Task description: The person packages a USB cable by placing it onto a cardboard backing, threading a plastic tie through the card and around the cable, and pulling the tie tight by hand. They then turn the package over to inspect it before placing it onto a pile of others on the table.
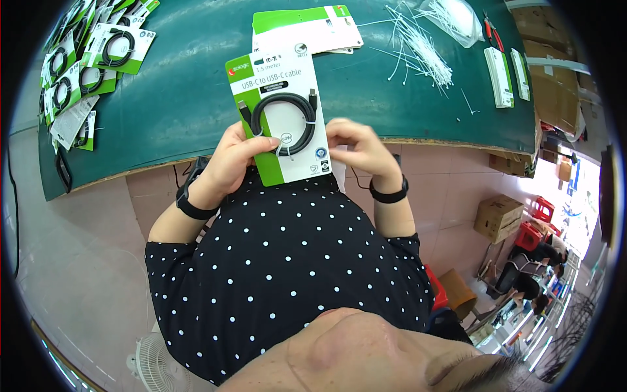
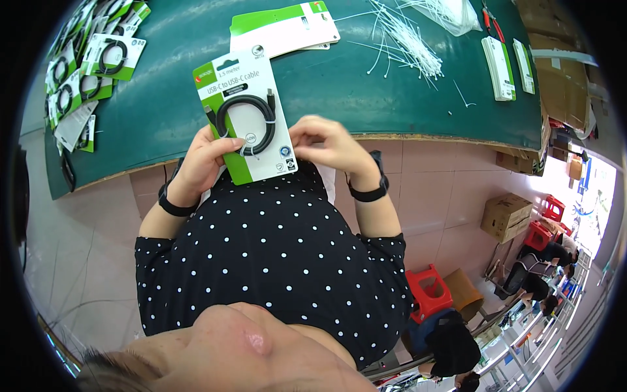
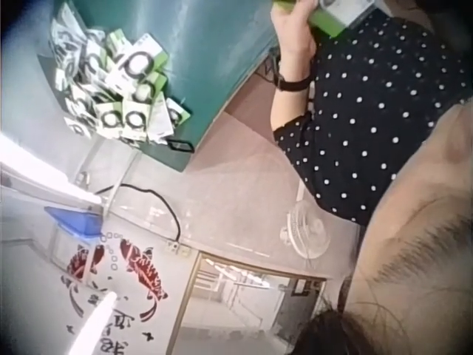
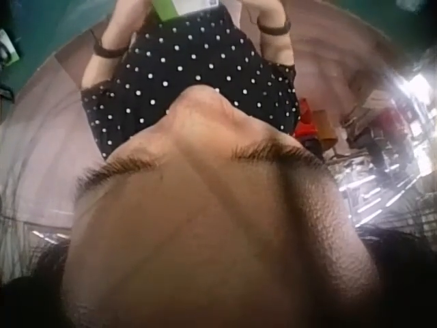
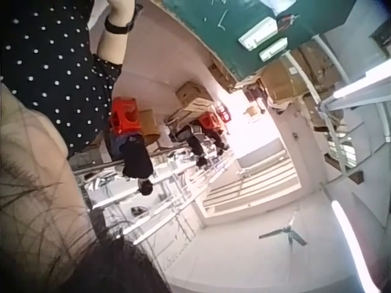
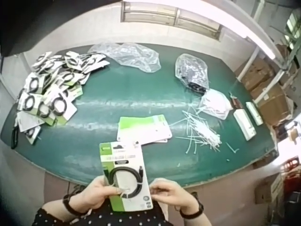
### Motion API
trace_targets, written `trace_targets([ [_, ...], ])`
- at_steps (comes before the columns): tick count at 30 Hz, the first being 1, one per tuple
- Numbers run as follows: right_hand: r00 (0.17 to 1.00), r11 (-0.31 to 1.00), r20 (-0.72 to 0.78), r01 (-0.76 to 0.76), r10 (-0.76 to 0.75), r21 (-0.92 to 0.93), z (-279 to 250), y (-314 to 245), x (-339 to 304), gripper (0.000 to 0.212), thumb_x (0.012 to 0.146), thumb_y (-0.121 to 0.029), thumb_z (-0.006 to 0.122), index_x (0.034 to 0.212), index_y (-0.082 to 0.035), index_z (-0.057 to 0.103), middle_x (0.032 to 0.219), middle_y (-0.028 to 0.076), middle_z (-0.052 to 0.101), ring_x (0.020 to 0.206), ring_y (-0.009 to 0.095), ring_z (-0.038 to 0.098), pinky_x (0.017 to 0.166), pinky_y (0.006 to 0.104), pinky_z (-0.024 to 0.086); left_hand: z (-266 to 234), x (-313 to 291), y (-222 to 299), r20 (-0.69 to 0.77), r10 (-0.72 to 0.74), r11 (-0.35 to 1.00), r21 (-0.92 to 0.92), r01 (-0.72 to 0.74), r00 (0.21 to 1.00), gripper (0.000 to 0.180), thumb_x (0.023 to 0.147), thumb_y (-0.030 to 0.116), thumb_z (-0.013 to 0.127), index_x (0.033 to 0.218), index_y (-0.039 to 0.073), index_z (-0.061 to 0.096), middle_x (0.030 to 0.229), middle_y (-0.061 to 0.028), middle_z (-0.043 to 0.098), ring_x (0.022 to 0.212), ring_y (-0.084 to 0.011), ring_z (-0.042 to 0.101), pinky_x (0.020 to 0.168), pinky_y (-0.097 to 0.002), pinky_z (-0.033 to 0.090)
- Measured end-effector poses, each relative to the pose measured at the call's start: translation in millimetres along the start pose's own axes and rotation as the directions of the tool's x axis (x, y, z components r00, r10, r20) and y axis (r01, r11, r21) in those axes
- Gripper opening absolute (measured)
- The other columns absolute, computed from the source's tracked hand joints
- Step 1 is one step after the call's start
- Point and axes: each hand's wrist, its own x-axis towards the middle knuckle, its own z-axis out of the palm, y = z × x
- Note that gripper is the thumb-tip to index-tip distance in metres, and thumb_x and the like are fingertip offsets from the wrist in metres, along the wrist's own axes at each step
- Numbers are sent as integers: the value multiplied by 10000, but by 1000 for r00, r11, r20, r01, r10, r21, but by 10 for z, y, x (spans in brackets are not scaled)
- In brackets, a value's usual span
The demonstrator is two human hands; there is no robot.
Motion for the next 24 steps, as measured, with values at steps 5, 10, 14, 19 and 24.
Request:
trace_targets([
  [5,793,727,-261,301,-550,-617,129,-444,107,188,775,-16,719,959,-36,690,924,73,648,842,188,617,730,305,487,26,-12,-137,14,6,998,66,-7,1000,310,861,35,623,1166,-10,594,1077,-74,658,971,-137,632,881,-297,506],
  [10,787,413,-6,318,-617,-853,337,-662,276,202,727,-48,751,921,-77,699,844,37,629,793,217,595,693,329,446,67,-25,-134,104,-68,985,163,51,992,315,873,53,627,1180,-10,592,1089,-69,658,976,-126,625,884,-292,501],
  [14,816,477,64,397,-574,-784,358,-565,245,235,684,-67,770,908,-96,705,803,4,615,735,211,567,658,342,408,97,-69,-136,136,-112,984,154,91,984,319,888,89,649,1187,-6,593,1093,-63,659,980,-117,619,882,-288,500],
  [19,824,514,85,427,-561,-744,348,-510,198,234,676,-51,769,898,-97,708,761,4,593,683,200,542,628,338,396,122,-87,-151,143,-102,985,154,79,984,334,899,144,676,1188,-1,595,1093,-59,660,991,-111,617,878,-283,503],
  [24,843,554,66,407,-533,-726,352,-427,177,245,664,-38,774,893,-97,709,722,8,557,655,204,527,608,339,389,81,-62,-223,151,-123,984,143,102,981,343,905,120,661,1213,-3,577,1116,-63,655,1011,-112,613,892,-286,501],
])
